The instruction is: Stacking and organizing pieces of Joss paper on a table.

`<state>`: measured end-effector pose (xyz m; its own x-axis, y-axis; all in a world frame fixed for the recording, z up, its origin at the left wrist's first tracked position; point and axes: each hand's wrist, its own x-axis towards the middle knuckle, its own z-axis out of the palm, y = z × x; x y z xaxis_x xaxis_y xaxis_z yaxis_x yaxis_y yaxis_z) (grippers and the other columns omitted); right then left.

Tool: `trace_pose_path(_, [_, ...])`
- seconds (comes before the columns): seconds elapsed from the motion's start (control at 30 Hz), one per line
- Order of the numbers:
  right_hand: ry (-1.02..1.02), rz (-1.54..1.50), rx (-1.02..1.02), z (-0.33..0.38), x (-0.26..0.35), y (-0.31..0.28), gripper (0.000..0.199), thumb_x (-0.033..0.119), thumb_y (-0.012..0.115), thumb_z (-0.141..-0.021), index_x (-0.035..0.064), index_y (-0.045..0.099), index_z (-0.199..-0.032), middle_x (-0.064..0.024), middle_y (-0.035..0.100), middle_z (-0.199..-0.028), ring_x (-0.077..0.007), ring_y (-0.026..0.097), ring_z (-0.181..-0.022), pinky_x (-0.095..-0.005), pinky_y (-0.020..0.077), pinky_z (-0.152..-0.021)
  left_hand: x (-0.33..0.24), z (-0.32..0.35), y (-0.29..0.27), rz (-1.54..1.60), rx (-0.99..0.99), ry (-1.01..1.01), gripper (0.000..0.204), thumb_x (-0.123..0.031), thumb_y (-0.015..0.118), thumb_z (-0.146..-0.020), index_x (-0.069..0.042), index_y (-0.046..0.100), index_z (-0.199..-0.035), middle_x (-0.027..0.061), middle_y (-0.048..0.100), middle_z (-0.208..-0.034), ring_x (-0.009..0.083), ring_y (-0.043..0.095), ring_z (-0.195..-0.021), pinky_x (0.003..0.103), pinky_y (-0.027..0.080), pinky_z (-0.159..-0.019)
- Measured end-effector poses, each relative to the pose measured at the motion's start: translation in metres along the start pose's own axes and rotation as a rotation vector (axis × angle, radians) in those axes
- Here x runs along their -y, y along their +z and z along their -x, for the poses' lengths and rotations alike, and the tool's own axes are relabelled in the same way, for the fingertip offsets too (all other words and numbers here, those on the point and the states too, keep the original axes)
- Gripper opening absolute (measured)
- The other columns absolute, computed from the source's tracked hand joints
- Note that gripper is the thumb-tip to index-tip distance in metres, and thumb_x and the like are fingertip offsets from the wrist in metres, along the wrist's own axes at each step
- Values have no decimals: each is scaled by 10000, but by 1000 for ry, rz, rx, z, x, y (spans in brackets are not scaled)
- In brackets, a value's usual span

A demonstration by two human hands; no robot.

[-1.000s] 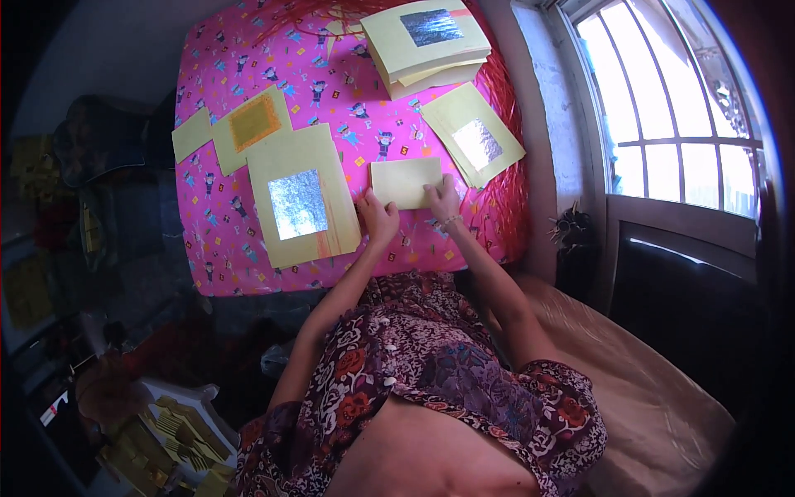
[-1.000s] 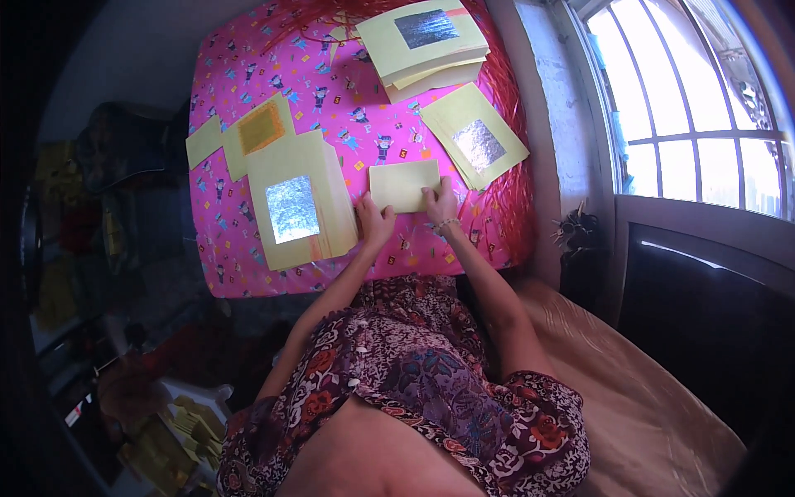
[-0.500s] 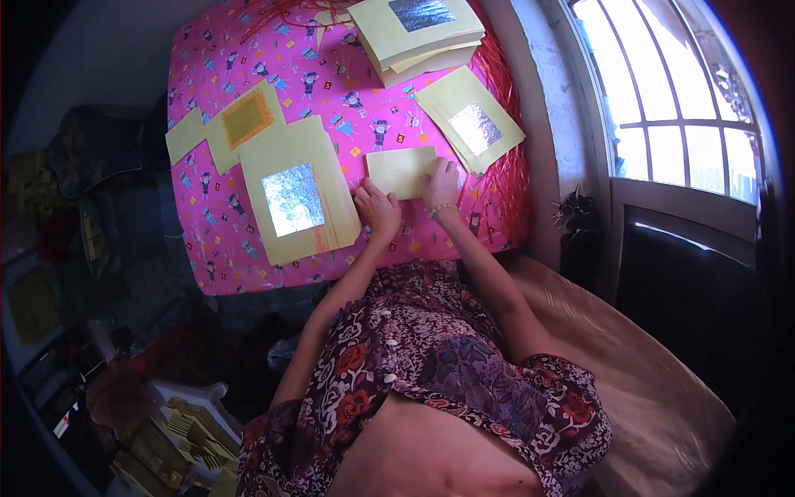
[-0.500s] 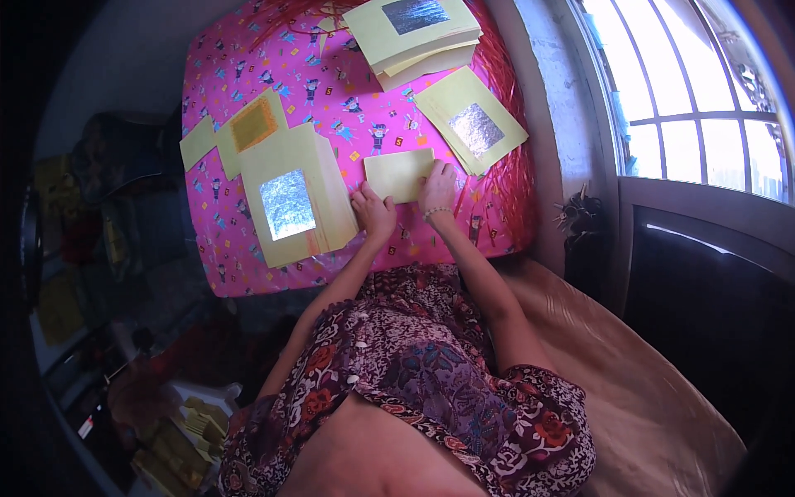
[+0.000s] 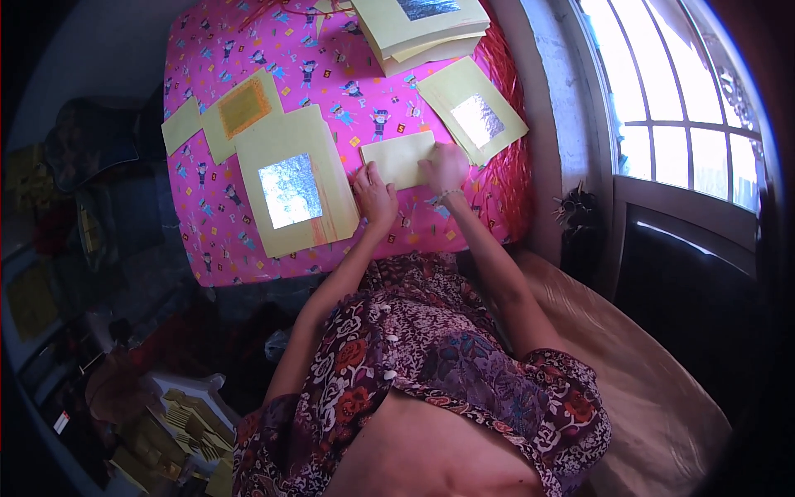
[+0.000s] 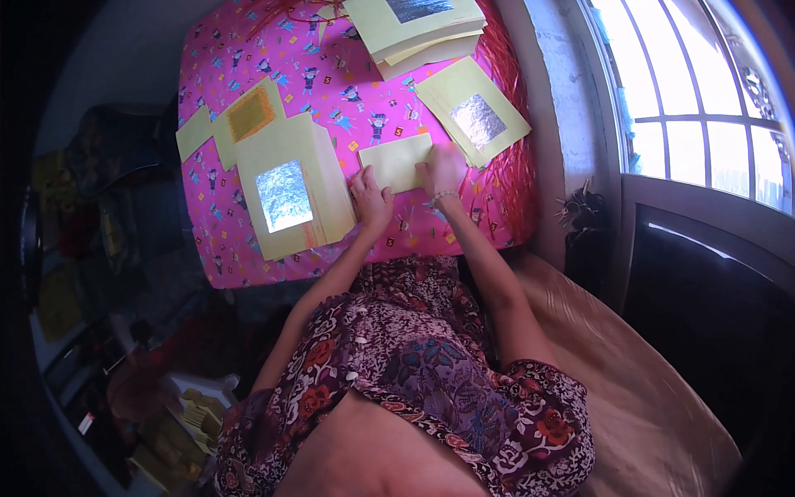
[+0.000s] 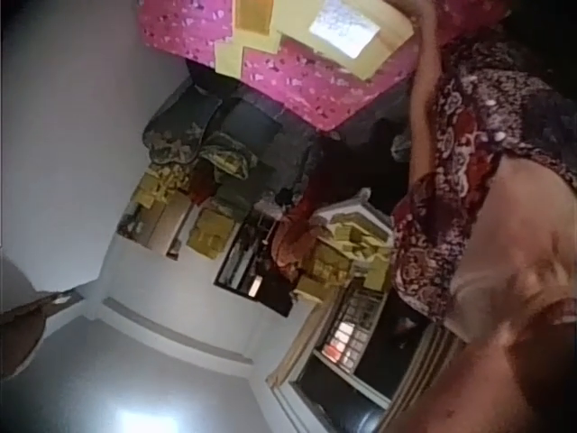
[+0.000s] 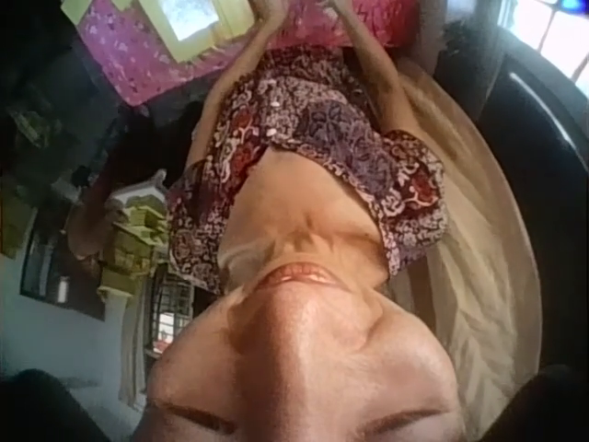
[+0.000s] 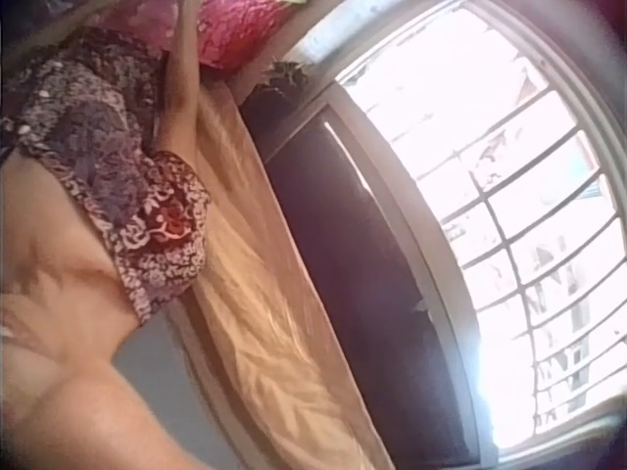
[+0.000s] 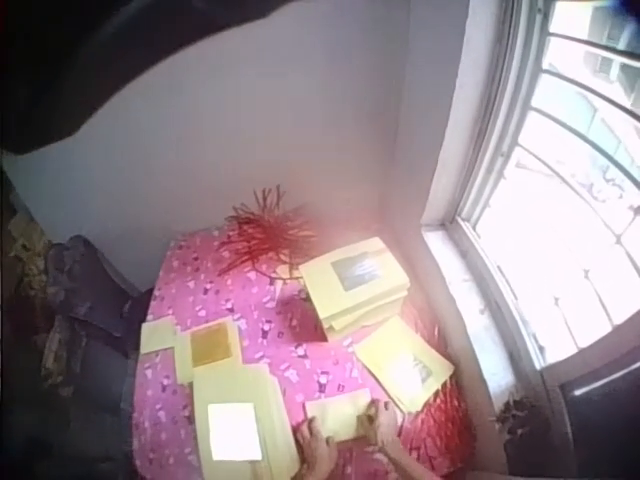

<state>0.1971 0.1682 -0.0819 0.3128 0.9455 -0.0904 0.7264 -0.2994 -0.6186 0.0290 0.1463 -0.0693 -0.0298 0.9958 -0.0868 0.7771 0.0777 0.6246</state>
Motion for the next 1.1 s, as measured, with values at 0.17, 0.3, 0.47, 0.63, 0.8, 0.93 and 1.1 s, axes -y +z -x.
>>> trace_pose_path(0.17, [33,-11,55,-14,-2,-12,553,239,771,-736,39,573,-1213,-194,578,-1050,-365,587,-955,-438,494,-839,10,-6,8,152,-93,95,671,-49,687,-745,12,401,-1349,230,442,-1307,407,420,-1228,482,323,-1053])
trace_pose_path(0.3, [6,124,65,-12,7,-13,539,266,754,-765,31,592,-1222,-162,592,-1070,-350,601,-974,-425,503,-833,8,-6,8,100,-68,69,666,-57,682,-750,4,404,-1352,231,456,-1293,402,420,-1235,497,308,-1053])
trace_pose_path(0.47, [-7,221,66,-10,13,-12,556,244,743,-772,47,556,-1257,-179,571,-1092,-351,580,-1003,-441,497,-844,2,-7,6,61,-127,103,647,-61,693,-747,-20,439,-1341,231,460,-1282,387,430,-1221,497,315,-1046])
trace_pose_path(0.63, [-55,225,-51,-6,22,-5,585,148,752,-743,58,499,-1263,-192,530,-1064,-379,574,-980,-451,496,-828,1,-11,2,-258,127,374,323,-98,527,-854,-99,570,-1174,101,540,-1099,311,535,-1005,444,469,-847])
trace_pose_path(0.8, [-118,136,-17,-8,5,0,483,59,676,-771,27,494,-1217,-207,575,-1021,-368,576,-956,-443,478,-809,-11,-10,7,-235,106,354,338,-57,571,-805,-71,538,-1141,127,546,-1043,327,560,-955,401,503,-817])
trace_pose_path(0.93, [-164,128,36,-9,3,0,446,61,660,-787,27,505,-1204,-180,589,-939,-355,579,-912,-445,470,-785,-20,-3,-8,-195,233,283,479,-6,640,-698,-34,509,-1158,143,526,-1076,333,527,-1029,430,475,-856])
trace_pose_path(1.1, [-227,24,-2,-6,5,-10,378,55,648,-797,43,547,-1162,-167,574,-907,-337,581,-867,-443,475,-759,-34,3,-24,-138,208,281,477,3,615,-707,-12,516,-1174,156,521,-1103,345,521,-1036,431,454,-879])
